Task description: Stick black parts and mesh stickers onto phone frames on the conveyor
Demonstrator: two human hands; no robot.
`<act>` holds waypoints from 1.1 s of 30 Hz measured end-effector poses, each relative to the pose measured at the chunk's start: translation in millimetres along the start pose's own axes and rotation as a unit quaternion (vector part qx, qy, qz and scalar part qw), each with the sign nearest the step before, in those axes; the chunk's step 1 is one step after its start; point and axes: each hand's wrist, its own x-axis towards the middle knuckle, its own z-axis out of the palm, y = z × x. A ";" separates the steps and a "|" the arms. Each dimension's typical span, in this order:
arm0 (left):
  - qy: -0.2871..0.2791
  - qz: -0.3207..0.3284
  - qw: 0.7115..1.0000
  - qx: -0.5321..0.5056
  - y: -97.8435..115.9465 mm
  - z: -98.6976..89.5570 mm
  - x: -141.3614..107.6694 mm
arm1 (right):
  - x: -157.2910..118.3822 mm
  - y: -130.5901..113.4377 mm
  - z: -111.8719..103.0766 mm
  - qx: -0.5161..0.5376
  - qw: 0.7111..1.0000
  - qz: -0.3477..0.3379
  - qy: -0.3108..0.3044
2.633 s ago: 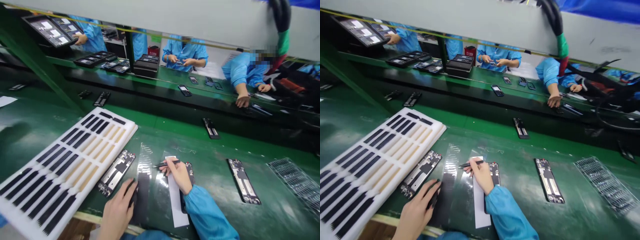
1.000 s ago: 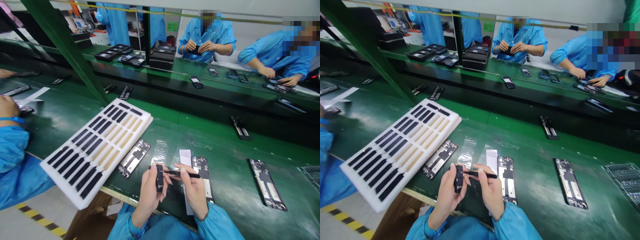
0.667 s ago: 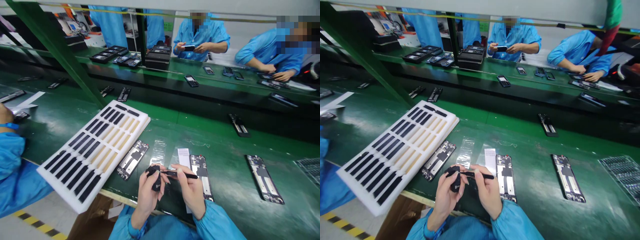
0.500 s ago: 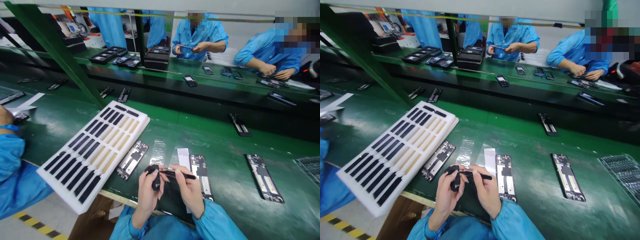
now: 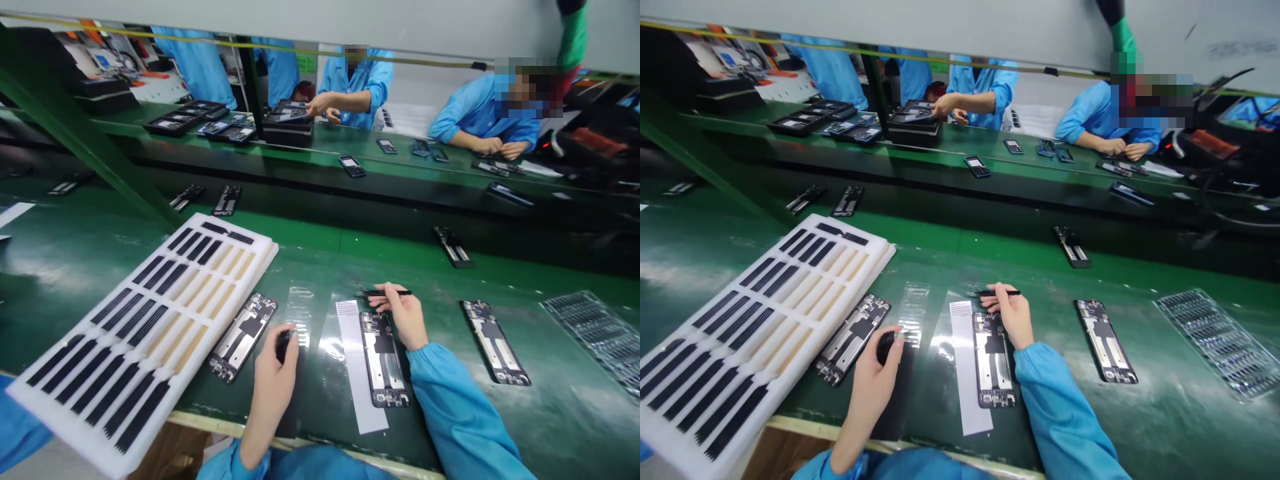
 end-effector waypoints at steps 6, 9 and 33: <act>-0.176 0.145 0.949 0.216 2.3 19.1 9.5 | 4.7 2.0 8.3 -0.011 0.991 0.022 -0.134; -0.237 0.265 0.828 0.433 3.3 37.3 12.4 | 6.9 0.1 5.5 -0.021 0.983 0.025 -0.182; -0.250 0.341 0.660 0.621 -2.9 69.3 14.8 | 11.3 1.2 -11.1 -0.058 0.960 -0.024 -0.273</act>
